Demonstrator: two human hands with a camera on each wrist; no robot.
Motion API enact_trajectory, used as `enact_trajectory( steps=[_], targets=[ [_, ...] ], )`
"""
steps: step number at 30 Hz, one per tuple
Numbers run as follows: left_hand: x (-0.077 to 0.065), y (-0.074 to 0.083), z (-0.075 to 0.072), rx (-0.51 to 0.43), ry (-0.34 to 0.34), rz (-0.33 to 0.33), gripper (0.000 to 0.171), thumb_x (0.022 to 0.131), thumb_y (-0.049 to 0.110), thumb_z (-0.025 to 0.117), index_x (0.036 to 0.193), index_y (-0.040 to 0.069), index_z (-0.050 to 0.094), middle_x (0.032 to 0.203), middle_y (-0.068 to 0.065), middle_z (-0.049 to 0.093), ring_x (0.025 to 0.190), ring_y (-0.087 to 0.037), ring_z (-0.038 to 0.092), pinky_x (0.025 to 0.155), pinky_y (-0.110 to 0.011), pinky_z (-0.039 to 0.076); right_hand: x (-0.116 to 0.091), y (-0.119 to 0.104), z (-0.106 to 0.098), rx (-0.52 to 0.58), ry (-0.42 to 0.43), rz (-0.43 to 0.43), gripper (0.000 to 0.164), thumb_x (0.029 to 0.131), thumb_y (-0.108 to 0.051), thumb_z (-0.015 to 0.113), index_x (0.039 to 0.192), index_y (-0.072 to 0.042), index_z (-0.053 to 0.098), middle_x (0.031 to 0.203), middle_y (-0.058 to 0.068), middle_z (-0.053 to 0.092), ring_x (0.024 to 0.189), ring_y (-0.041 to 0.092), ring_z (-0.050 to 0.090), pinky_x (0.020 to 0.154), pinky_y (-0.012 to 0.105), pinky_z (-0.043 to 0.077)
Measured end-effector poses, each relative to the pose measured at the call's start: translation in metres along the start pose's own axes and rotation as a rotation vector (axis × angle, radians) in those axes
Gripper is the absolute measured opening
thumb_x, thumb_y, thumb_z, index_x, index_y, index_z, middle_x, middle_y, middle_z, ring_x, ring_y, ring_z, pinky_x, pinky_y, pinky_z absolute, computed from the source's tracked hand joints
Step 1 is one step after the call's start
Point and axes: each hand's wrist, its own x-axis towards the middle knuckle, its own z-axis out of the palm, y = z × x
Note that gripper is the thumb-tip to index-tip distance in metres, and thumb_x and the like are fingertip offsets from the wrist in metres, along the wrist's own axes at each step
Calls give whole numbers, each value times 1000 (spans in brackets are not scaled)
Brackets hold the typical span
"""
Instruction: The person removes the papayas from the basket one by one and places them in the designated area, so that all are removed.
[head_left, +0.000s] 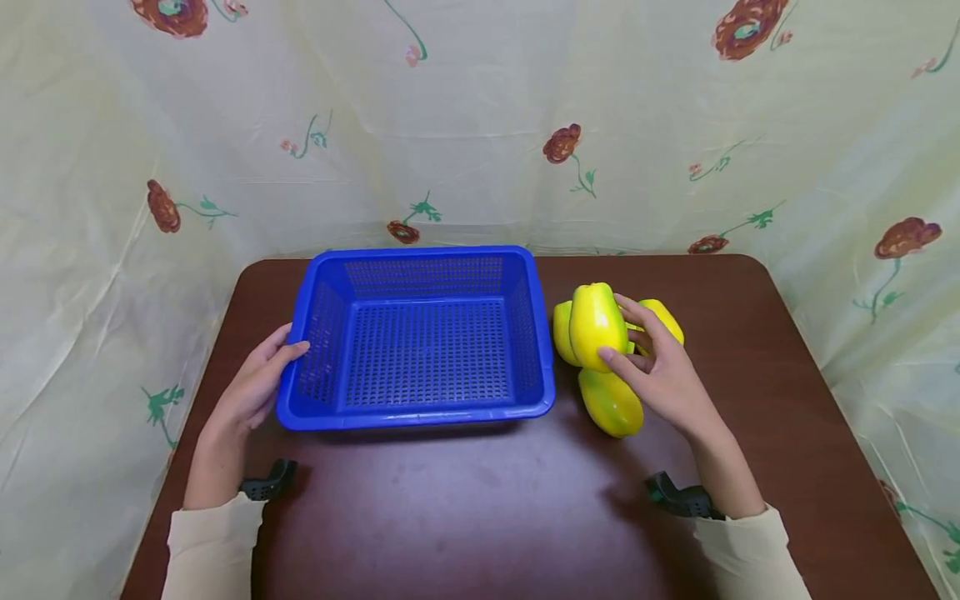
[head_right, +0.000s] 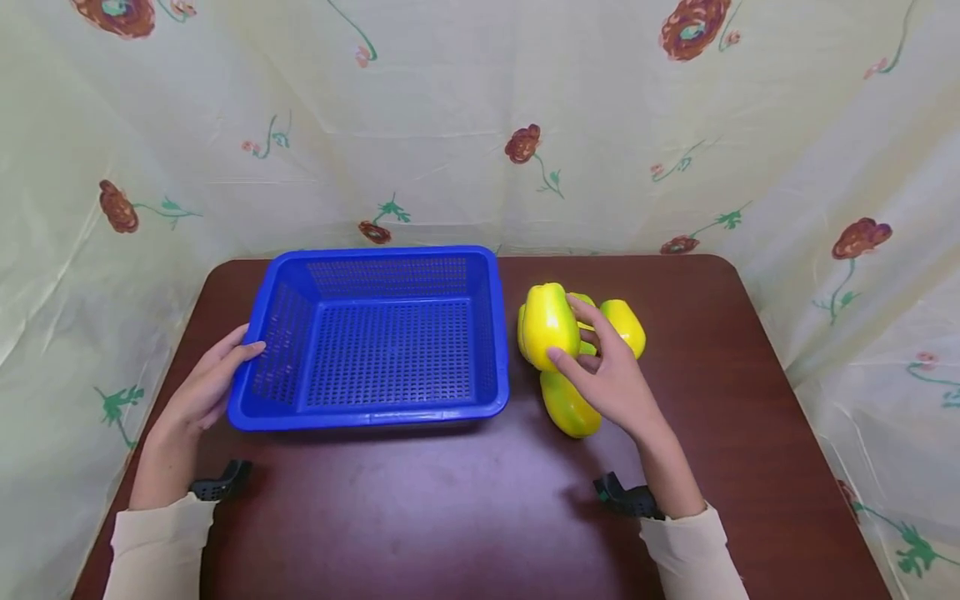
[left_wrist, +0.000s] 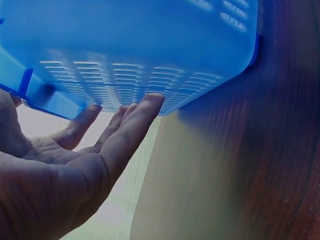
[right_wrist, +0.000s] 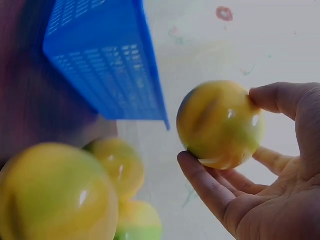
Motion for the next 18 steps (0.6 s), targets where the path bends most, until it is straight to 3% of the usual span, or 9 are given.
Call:
enact_trajectory(
  steps=[3,8,13,18],
  targets=[
    [-3,-3,0,-10,3,1,66,112,32,51,167,10,22,131,12,62,109,-6,71,87,-26,63,-5,7,-6,-15,15,4,69,101,-24,73,160,-38,41,154,0,50,124,20,63,92,13,57],
    [-4,-4,2,-21,3,10,65,113,32,51,167,9,22,131,10,62,110,-7,72,87,-27,63,-11,18,-17,-21,63,-19,68,101,-15,72,161,-26,41,156,7,49,122,2,61,93,10,55],
    [-4,-3,2,-3,8,11,65,112,32,51,167,10,24,132,9,61,110,-6,72,87,-27,64,-16,30,-21,1,95,-59,69,101,-7,70,163,-18,40,156,16,48,121,-6,61,90,10,57],
    [0,1,5,28,5,9,66,112,35,51,167,12,23,136,7,59,112,-7,72,88,-29,64,-25,43,-27,-42,113,-50,68,101,-5,70,162,-15,40,150,14,50,118,-10,61,90,7,54]
  ],
)
